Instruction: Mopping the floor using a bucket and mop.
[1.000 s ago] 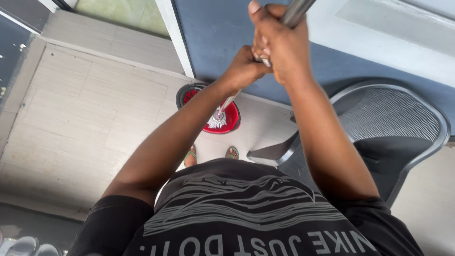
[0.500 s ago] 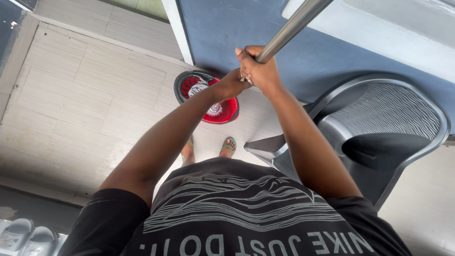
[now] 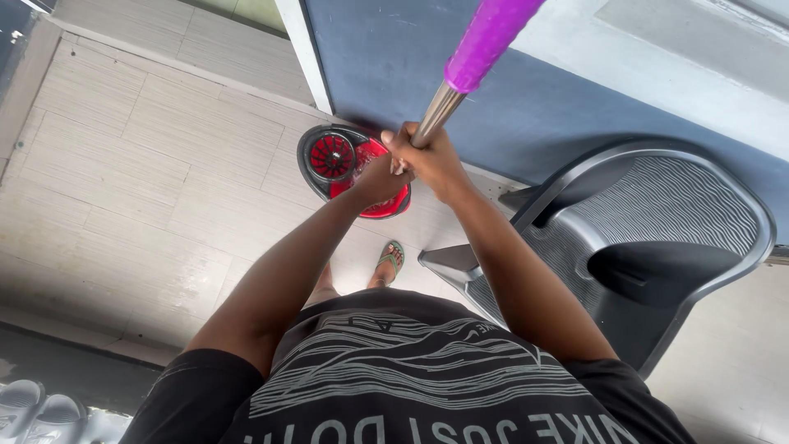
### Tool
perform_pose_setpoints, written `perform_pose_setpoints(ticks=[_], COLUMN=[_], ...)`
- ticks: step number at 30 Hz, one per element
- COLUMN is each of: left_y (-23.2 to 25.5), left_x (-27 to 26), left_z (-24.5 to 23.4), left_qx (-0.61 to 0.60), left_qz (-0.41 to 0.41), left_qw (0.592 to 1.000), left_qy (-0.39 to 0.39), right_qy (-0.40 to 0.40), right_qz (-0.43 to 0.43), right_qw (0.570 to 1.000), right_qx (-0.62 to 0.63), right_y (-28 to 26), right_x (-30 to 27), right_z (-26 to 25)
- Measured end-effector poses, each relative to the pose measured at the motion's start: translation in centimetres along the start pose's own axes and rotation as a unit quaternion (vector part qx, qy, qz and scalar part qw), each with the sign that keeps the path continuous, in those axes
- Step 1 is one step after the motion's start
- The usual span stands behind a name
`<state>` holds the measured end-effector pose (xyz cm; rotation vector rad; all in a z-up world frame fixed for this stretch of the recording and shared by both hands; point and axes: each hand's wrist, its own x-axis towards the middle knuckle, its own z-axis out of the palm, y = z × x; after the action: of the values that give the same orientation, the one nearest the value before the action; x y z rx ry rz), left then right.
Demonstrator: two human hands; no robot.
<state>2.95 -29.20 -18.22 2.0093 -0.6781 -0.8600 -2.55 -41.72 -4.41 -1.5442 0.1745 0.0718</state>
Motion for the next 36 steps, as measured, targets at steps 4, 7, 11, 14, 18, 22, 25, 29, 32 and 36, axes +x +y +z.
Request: perform_pose_setpoints(ticks=[4,7,11,14,18,22,25,29,32,36], left_y=[0.1,1.0,1.6,-1.9,2.6,0.7,1.2,3.9,2.9,1.2], left_x=[-0.7,-2.0,-2.5,-0.4,-1.9,-0.6,-2.0,-4.0,-4.8,-3.3], left_z=[0.2,0.2,-1.4,1.0,-1.6,-1.6,-0.9,-0.4,0.9,0.9], left_qx=[-0.02,-0.036,-0.056,-0.027,-0.227,-0.062,-0.034,-0.067,-0.032,-0.053], left_qz=[0.055,0.051,0.087,0.067,0.178,-0.009,0.031,0.112,0.094,0.193], left_qw=[0.989,0.983,0.982,0.987,0.945,0.993,0.986,0.95,0.948,0.937], left_qy=[0.138,0.17,0.156,0.145,0.151,0.101,0.162,0.284,0.302,0.288], right_qy=[0.017,0.002,0.014,0.002,-0.085,-0.155,-0.111,-0.026,-0.13,-0.2], right_qz=[0.023,0.057,0.052,0.043,-0.002,-0.071,-0.073,-0.064,-0.085,-0.236], right_qw=[1.0,0.998,0.998,0.999,0.996,0.982,0.991,0.997,0.986,0.949], right_qx=[-0.009,0.006,-0.011,0.003,0.006,0.08,0.03,0.029,0.065,0.068], right_y=[1.3,2.2,2.6,-1.2,-7.4,-10.5,-7.3,-5.2,-8.7,-12.4], right_x=[1.1,1.4,2.8,1.6,1.0,0.6,1.0,1.9,0.0,-0.2], right_z=[-0.1,-0.4,-0.5,0.7,0.8,1.2,0.8,0.6,0.9,0.9])
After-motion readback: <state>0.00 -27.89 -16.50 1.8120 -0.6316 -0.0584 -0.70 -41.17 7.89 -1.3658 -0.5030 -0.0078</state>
